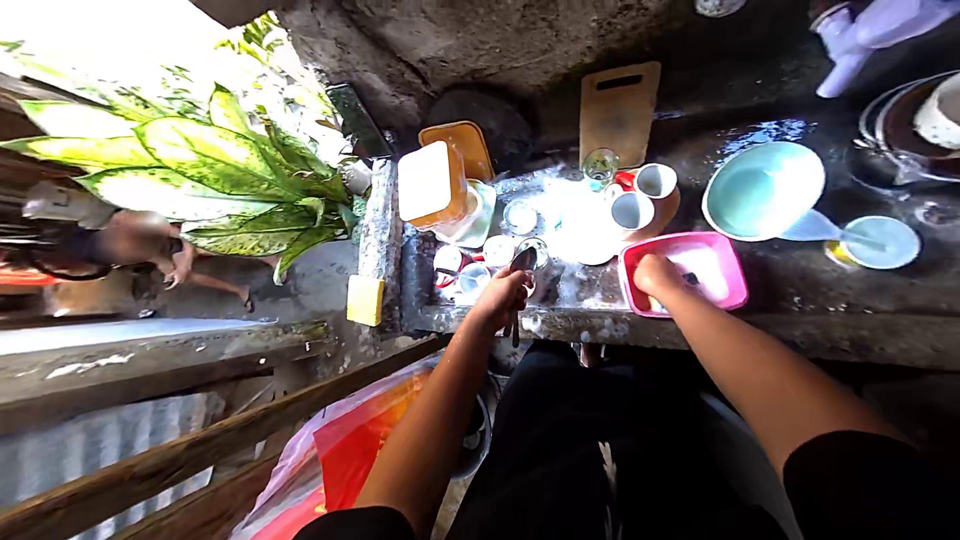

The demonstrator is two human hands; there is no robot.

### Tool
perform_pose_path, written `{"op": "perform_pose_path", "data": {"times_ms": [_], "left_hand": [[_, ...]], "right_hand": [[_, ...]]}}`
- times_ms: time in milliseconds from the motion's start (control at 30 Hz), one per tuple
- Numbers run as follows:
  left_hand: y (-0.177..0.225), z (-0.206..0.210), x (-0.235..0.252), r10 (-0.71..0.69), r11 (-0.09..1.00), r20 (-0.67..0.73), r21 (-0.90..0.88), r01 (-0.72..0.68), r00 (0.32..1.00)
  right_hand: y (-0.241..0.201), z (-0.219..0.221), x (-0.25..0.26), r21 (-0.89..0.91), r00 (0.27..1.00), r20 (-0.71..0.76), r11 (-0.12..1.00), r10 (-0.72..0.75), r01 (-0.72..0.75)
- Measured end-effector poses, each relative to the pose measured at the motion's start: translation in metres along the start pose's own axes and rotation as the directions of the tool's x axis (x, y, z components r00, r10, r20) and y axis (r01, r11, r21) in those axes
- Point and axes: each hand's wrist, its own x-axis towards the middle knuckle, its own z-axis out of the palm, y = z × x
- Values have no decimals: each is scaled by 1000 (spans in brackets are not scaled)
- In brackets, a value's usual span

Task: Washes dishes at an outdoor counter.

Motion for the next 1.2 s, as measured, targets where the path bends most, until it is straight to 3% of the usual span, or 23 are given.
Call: {"op": "perform_pose_path", "data": {"times_ms": [167,233,333,433,533,600,667,700,733,767,800,833,867,900,967,1033,1100,1200], "left_hand": [[2,0,-1,19,1000,54,-24,-18,998],[2,0,2,43,999,87,-12,-42,995],[-6,0,9,32,999,113,7,-33,993],[-3,8,14,8,998,107,56,-14,994],[4,10,8,11,997,106,77,-19,994],[7,8,7,29,998,110,52,-35,993],[8,6,8,37,998,125,42,-43,991],[8,5,8,37,997,155,56,-46,987],[9,3,6,38,996,193,66,-52,980],[11,2,6,47,996,241,57,-62,969],[12,2,7,54,997,283,34,-66,958],[14,4,11,57,998,312,8,-63,948],[14,8,16,61,998,327,-14,-60,943],[15,13,22,60,998,334,-31,-52,941],[16,28,34,59,997,369,-64,-38,928],[13,45,48,88,992,406,-117,-44,910],[4,58,61,134,984,412,-164,-71,901],[1,73,80,152,987,415,-114,-115,897]], "right_hand": [[25,-7,-13,-109,949,-163,961,-270,254],[31,-11,-28,-134,975,-172,984,-139,117],[34,2,-28,-136,995,-66,987,73,-81],[26,0,-18,-156,997,-30,984,77,-80],[30,5,-8,-51,980,-169,992,108,-119],[30,4,-10,-43,990,-97,994,99,-103],[33,-4,-16,158,1000,-14,987,9,-7],[40,-7,-16,417,999,-5,908,-39,38],[45,-10,-19,714,997,8,698,-81,51],[47,-14,-23,924,994,18,381,-105,23],[45,-22,-32,995,986,-3,95,-165,19],[39,-31,-44,994,965,-75,-96,-251,53],[29,-37,-58,977,927,-180,-173,-330,127],[13,-42,-72,959,881,-277,-164,-383,231],[-31,-44,-101,900,825,-415,-37,-383,435],[-76,-46,-119,786,808,-488,236,-330,572],[-108,-50,-114,626,803,-505,505,-318,594],[-124,-61,-88,420,795,-518,715,-316,558]]}}
